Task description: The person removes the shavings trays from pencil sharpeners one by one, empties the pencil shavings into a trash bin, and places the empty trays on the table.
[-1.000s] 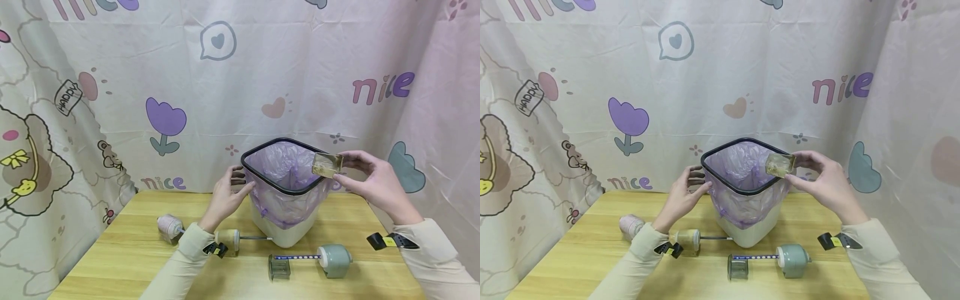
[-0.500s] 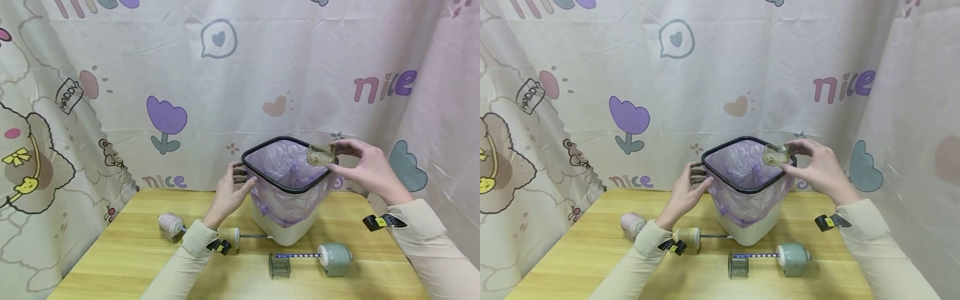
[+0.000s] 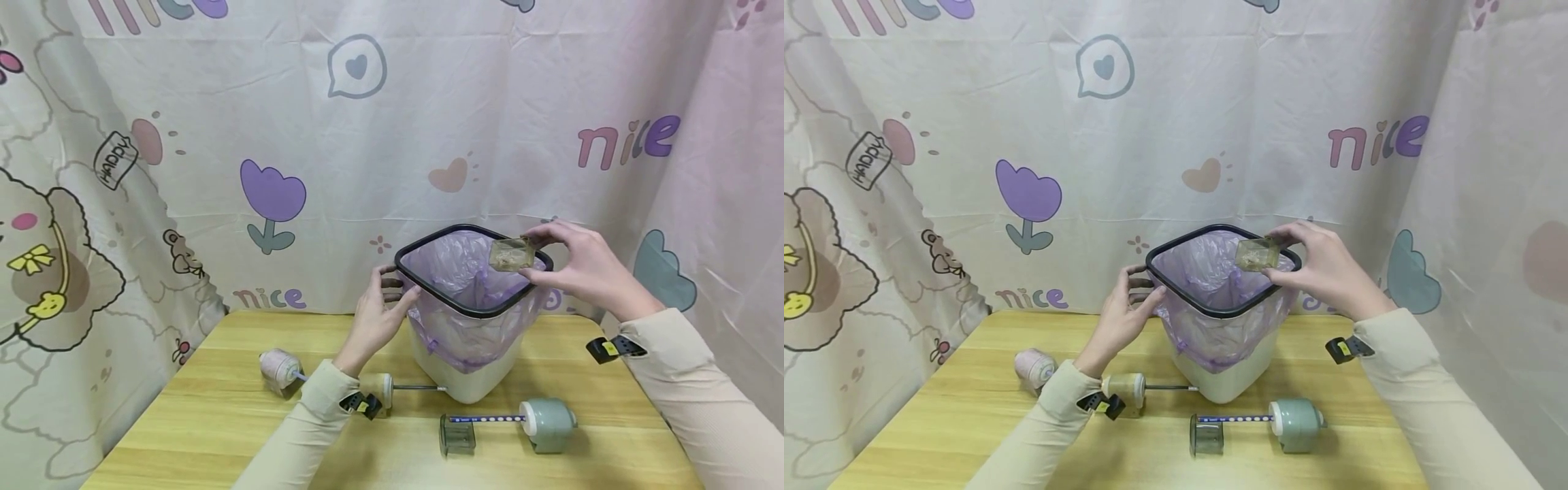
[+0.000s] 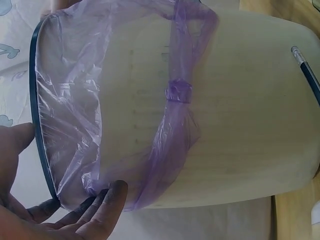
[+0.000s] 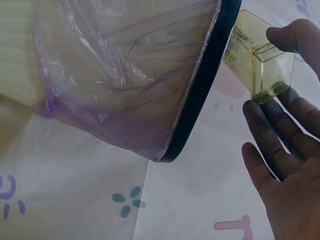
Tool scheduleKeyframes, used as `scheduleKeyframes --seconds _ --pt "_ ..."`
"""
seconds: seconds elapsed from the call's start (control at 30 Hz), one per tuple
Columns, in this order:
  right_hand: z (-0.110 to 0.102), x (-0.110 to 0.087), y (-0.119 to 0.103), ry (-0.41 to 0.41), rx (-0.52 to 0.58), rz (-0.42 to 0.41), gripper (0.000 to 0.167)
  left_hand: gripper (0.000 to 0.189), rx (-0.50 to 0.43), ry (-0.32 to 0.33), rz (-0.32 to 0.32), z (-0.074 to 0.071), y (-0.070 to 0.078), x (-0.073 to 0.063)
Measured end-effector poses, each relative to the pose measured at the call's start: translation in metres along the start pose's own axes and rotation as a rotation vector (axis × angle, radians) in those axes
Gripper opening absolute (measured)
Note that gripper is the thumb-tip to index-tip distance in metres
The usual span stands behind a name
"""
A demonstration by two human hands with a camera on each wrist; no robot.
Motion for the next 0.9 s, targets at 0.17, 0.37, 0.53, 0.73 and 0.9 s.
scheduleKeyframes --seconds 0.17,0.37,0.53,0.73,0.9 --pt "0.002 0.005 -0.004 -0.019 -0.014 -0.034 0.056 0.064 0.008 0.014 -0.011 0.000 -0.001 0.006" --pt "0.002 0.009 -0.008 -0.054 -0.037 -0.031 0.056 0.064 0.001 0.030 -0.017 -0.002 -0.001 0.016" --pt "0.002 0.011 -0.010 -0.073 -0.065 -0.070 0.057 0.064 0.019 0.032 -0.019 -0.001 -0.002 0.019" --pt "0.004 0.014 -0.012 -0.100 -0.129 -0.133 0.059 0.063 0.022 0.026 -0.033 -0.001 -0.002 0.021" --pt "0.004 0.015 -0.014 -0.116 -0.178 -0.184 0.061 0.064 0.021 0.017 -0.036 0.000 -0.003 0.024"
Point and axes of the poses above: each hand's wrist, its own x-axis towards the middle knuckle, its own z-axis out of the palm, y = z × x, the point moved 3 cm from there along x, towards the middle knuckle, and after that the axes turned 7 degrees about y, right-handed, at the moved point
